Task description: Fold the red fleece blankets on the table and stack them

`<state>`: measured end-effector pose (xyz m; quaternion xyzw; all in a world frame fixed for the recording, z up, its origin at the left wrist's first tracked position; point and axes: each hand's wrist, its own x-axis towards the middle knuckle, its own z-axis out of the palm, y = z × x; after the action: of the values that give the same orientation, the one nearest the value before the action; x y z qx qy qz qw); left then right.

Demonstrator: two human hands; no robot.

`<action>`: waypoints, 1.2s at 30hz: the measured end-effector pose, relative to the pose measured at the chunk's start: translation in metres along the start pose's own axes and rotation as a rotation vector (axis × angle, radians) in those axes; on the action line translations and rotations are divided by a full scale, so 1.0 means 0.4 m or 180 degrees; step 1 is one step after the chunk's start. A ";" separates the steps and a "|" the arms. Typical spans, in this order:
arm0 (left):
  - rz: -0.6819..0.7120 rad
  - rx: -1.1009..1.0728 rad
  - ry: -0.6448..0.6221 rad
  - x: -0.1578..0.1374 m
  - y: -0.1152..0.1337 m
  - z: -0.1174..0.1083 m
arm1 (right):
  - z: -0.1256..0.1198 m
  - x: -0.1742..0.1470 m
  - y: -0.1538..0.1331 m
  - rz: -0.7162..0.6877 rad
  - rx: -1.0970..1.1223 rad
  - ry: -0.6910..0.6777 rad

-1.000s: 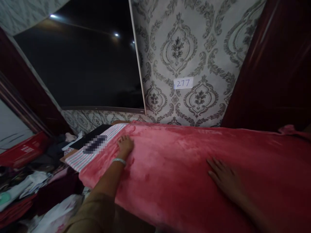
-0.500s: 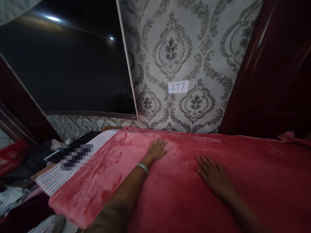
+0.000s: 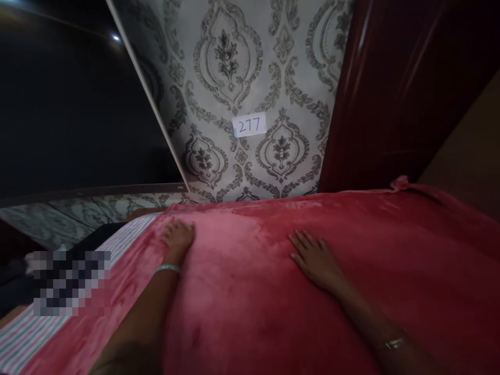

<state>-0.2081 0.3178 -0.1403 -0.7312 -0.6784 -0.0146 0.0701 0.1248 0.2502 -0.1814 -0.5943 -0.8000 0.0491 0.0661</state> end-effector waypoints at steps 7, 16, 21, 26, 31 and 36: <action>0.1223 -0.0581 -0.0305 0.000 0.215 -0.028 | -0.010 0.000 -0.007 0.0002 0.0073 0.0008; -0.0045 -0.0430 0.0012 0.013 0.245 0.012 | -0.069 0.015 -0.040 -0.0012 0.0571 -0.0112; 0.0066 -0.0432 -0.0025 0.015 0.241 0.006 | -0.085 0.076 -0.107 -0.1039 0.0763 0.0016; 0.0017 -0.0325 -0.0156 0.022 0.247 0.008 | -0.080 0.181 0.018 -0.0564 0.0373 0.0129; 0.0033 -0.0329 -0.0160 0.030 0.246 0.011 | -0.100 0.182 0.335 0.0841 -0.0129 0.0110; 0.0030 -0.0311 -0.0133 0.031 0.246 0.010 | -0.096 -0.023 0.629 0.1917 -0.0338 0.0410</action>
<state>-0.1096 0.3237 -0.1510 -0.7370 -0.6748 -0.0321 0.0202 0.3714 0.3141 -0.1836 -0.8091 -0.5836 -0.0133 0.0680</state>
